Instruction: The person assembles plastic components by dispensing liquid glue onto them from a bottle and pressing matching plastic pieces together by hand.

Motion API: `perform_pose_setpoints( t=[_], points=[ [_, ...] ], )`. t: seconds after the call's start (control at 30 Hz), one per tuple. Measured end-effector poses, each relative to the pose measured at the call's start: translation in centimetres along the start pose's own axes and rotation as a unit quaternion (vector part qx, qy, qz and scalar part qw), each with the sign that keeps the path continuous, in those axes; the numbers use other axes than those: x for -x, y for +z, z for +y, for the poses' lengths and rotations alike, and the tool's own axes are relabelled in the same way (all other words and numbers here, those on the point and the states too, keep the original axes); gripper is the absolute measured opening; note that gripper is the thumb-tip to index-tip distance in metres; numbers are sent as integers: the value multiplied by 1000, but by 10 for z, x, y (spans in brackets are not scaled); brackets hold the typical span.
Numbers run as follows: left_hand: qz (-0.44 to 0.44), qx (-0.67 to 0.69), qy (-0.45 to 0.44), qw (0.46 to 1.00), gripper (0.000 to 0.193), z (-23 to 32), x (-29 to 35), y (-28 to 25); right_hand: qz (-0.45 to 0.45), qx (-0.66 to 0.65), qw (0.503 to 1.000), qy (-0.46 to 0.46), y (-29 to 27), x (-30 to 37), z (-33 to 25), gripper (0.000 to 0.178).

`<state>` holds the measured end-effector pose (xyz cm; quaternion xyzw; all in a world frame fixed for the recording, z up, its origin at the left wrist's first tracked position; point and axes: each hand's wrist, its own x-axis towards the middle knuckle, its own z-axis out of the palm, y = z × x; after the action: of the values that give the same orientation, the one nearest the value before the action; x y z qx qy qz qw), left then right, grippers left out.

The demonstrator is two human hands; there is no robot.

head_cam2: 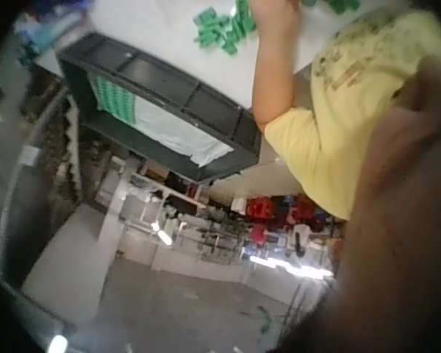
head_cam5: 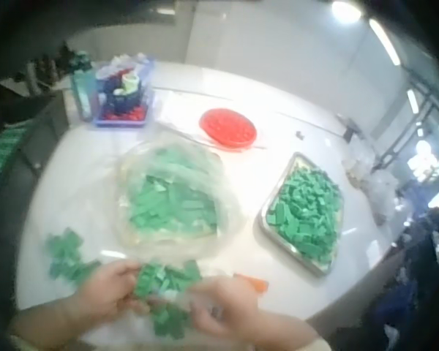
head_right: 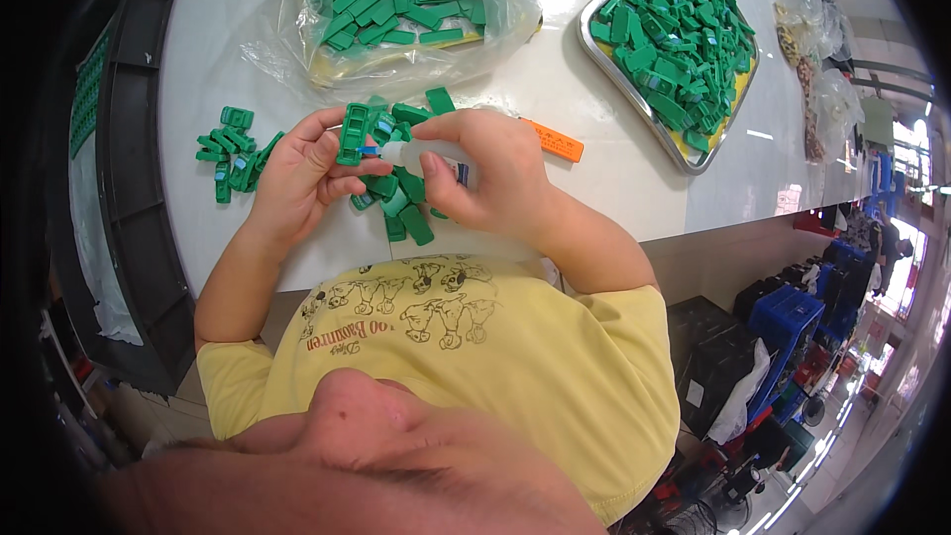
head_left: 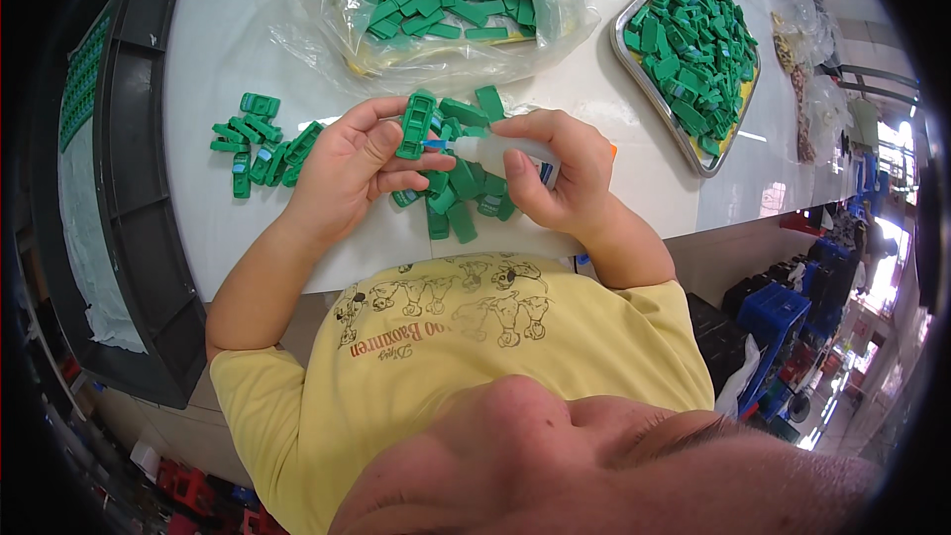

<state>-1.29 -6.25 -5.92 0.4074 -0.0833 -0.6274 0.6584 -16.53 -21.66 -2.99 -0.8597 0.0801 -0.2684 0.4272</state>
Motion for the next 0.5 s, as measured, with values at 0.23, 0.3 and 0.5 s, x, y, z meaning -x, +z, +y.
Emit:
perform_pose_setpoints(
  t=[0.23,0.3,0.5],
  points=[
    [6,-9,2,1000,35,-1,0,0,-2,26,999,-20,1,-1,1,21],
    [12,-12,2,1000,34,-1,0,0,-8,24,999,-21,1,-1,0,21],
    [3,-28,1,1000,36,-1,-3,-1,-26,22,999,-28,0,0,1,23]
  ],
)
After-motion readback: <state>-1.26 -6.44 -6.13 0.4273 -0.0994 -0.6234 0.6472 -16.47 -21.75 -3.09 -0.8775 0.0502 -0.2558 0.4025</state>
